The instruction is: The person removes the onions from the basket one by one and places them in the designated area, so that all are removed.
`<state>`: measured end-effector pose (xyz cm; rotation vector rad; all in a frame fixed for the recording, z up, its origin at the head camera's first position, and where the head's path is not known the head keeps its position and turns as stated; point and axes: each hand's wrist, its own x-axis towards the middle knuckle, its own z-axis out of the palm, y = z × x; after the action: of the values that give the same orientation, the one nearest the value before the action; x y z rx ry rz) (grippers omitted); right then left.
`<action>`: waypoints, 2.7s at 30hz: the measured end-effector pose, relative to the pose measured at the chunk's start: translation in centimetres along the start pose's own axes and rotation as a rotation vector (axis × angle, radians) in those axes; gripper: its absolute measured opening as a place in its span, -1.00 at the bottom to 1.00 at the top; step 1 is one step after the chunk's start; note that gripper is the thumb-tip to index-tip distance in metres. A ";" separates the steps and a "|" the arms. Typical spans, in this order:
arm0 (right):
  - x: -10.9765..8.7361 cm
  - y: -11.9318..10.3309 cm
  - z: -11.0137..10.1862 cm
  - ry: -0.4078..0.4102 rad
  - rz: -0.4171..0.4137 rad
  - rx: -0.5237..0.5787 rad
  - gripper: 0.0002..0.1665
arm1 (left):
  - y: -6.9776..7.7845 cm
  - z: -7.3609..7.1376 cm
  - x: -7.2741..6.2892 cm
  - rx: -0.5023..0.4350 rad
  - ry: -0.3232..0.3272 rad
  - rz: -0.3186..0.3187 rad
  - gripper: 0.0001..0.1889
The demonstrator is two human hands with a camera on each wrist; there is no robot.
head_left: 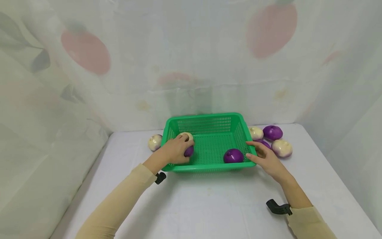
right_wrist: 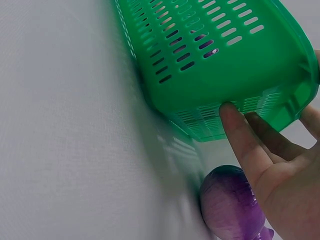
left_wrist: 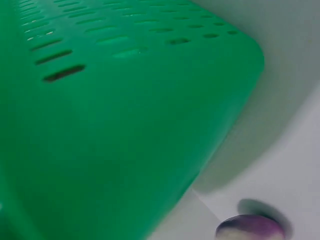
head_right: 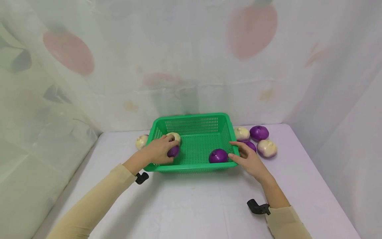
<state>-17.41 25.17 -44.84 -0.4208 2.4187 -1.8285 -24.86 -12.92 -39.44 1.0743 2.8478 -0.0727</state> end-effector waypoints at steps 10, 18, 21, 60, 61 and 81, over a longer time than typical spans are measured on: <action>-0.1 0.0 0.0 -0.005 0.008 0.003 -0.33 | -0.3 -1.7 -1.0 -0.055 0.099 0.014 -0.49; -0.1 0.0 -0.1 0.000 0.008 -0.005 -0.33 | -1.1 -2.5 -2.1 -0.063 0.186 0.001 -0.42; 0.0 -0.1 -0.1 -0.002 0.006 -0.008 -0.32 | -1.4 -2.6 -2.6 -0.073 0.210 -0.006 -0.40; -0.1 0.3 -0.2 0.006 0.022 -0.032 -0.31 | -8.8 -3.0 -8.2 -0.042 0.346 -0.264 -0.48; -0.1 0.3 -0.2 0.006 0.023 -0.034 -0.31 | -9.0 -3.0 -8.3 -0.040 0.341 -0.269 -0.47; 0.0 0.3 -0.3 0.003 0.020 -0.028 -0.32 | -13.9 -0.8 -8.8 -0.060 0.311 -0.401 -0.42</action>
<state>-17.48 25.50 -45.02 -0.3946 2.4443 -1.7899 -27.52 -29.02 -37.54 0.5272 3.2780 0.1650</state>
